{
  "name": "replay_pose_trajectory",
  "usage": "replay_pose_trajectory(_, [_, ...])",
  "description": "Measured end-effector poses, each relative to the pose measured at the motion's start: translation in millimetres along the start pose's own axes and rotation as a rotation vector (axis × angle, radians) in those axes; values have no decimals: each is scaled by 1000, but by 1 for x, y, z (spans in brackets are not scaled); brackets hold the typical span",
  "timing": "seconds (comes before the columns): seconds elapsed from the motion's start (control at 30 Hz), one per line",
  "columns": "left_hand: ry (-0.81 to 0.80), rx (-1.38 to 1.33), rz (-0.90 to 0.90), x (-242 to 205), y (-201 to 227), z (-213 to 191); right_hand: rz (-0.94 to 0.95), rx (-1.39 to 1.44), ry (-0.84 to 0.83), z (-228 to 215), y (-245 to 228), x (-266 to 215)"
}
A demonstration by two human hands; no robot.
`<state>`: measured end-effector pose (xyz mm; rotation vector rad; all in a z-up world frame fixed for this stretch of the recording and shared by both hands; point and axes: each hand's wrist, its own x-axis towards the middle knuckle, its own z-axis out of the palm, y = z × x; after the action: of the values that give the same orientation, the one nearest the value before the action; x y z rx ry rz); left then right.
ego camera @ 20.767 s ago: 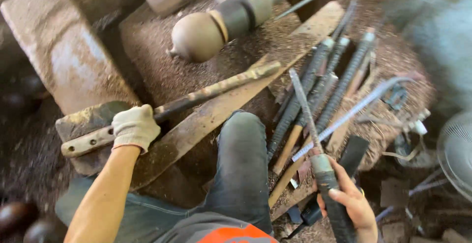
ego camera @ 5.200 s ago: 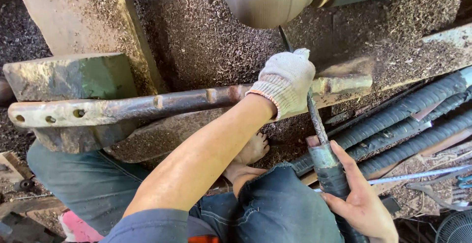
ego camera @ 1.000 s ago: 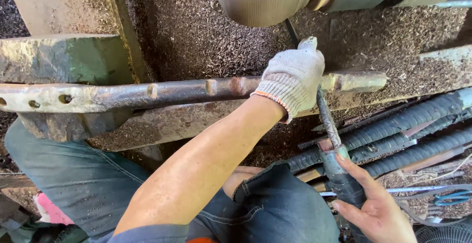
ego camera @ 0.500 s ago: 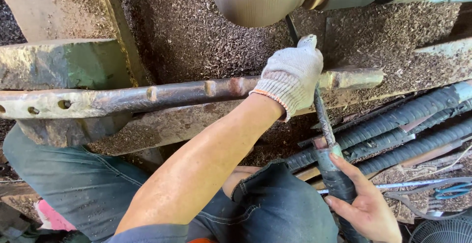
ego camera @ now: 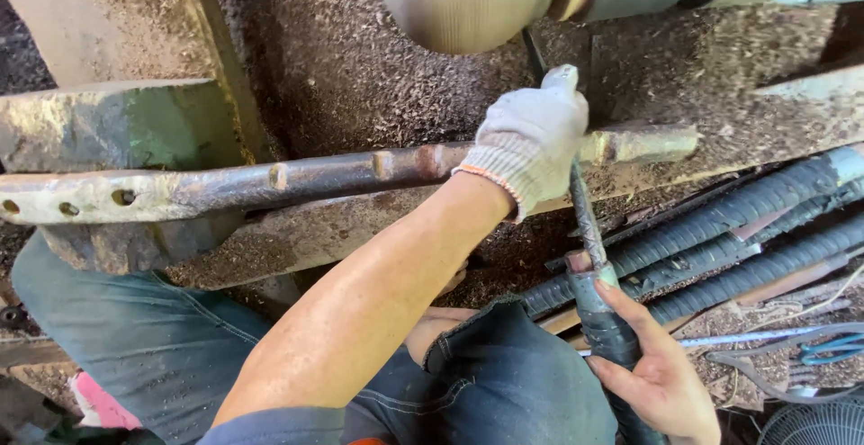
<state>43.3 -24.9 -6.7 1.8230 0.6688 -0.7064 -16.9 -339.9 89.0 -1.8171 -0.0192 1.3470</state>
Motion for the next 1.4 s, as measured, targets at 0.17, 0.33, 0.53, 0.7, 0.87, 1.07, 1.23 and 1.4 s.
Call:
replay_pose_trajectory(0.17, [20,254,162,-11,2,-11,53,-32,-11,-3,-17,3])
replay_pose_trajectory(0.33, [19,314,239,-12,4,-13,227,49,-54,-26,-16,-4])
replay_pose_trajectory(0.53, [47,353,242,-11,2,-9,187,-164,-156,-41,-51,14])
replay_pose_trajectory(0.7, [33,340,217,-17,5,-13,221,-109,-291,-101,-17,14])
replay_pose_trajectory(0.87, [46,346,210,-16,3,-9,195,-182,-359,-107,-41,30])
replay_pose_trajectory(1.07, [37,350,241,-16,3,-10,289,-195,-246,-90,-35,21])
replay_pose_trajectory(1.23, [5,345,250,-16,2,-13,268,-80,-223,-83,-18,9])
replay_pose_trajectory(1.4, [24,349,273,-12,0,-11,239,-165,-137,-36,-55,13])
